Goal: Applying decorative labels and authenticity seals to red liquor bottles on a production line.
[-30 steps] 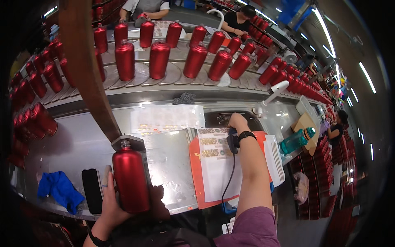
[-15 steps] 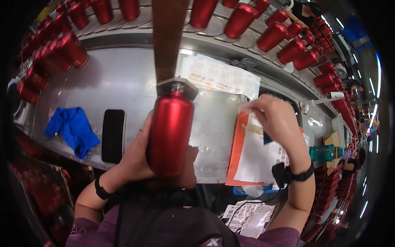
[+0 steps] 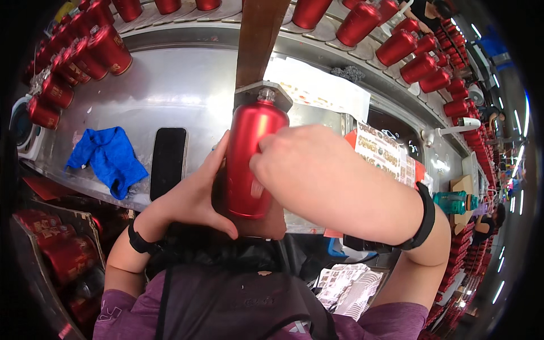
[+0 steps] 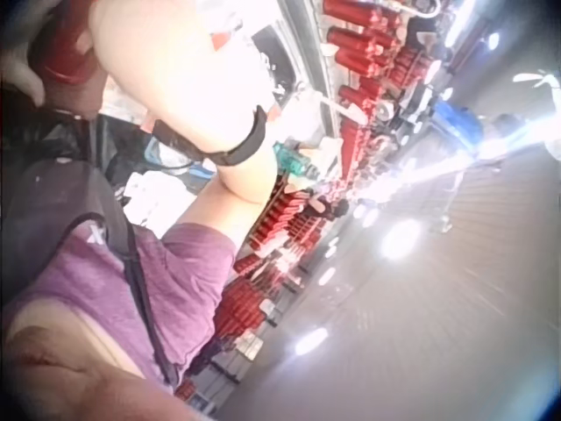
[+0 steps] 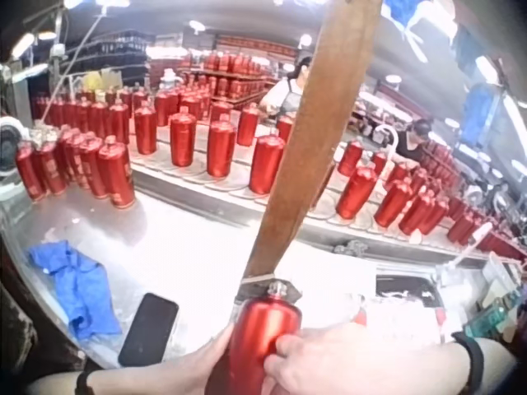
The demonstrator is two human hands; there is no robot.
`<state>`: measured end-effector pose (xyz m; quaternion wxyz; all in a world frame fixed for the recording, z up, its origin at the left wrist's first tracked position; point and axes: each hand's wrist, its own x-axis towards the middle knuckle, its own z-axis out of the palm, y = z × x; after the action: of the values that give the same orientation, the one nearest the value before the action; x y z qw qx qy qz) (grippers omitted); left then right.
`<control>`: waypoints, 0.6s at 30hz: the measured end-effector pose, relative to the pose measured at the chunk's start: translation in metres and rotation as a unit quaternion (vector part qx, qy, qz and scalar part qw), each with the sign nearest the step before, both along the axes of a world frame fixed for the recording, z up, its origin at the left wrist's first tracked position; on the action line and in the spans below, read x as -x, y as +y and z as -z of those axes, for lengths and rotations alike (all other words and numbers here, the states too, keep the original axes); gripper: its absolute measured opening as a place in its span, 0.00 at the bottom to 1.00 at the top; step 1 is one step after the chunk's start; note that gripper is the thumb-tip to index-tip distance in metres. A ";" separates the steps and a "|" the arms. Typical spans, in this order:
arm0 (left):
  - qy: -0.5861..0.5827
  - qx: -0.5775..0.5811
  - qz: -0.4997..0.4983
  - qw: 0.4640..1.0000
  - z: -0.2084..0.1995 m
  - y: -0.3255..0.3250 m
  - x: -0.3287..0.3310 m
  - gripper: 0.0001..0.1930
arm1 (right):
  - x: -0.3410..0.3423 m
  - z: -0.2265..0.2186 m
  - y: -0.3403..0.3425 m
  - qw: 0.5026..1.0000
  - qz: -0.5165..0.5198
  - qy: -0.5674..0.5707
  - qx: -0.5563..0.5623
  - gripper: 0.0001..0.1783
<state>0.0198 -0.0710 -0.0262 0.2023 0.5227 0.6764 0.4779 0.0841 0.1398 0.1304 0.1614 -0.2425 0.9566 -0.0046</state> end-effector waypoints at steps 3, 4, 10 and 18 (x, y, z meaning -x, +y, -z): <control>-0.183 -0.047 0.000 0.982 -0.007 0.009 -0.004 0.68 | 0.005 0.003 -0.005 0.999 -0.016 0.028 -0.037 0.05; -0.220 -0.042 -0.064 0.972 -0.014 0.018 -0.006 0.66 | 0.006 0.003 -0.006 0.999 -0.012 0.032 -0.035 0.05; -0.141 -0.033 -0.126 0.981 -0.022 0.060 -0.014 0.51 | 0.007 -0.009 0.007 0.999 0.009 0.010 -0.032 0.05; -0.211 -0.043 -0.186 0.959 -0.034 0.105 -0.051 0.41 | -0.006 0.022 0.080 0.991 0.064 0.114 0.027 0.11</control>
<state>0.0712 0.0338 0.0079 0.2253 0.2829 0.6828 0.6348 0.0898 0.2201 0.1082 0.0437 -0.1843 0.9818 -0.0128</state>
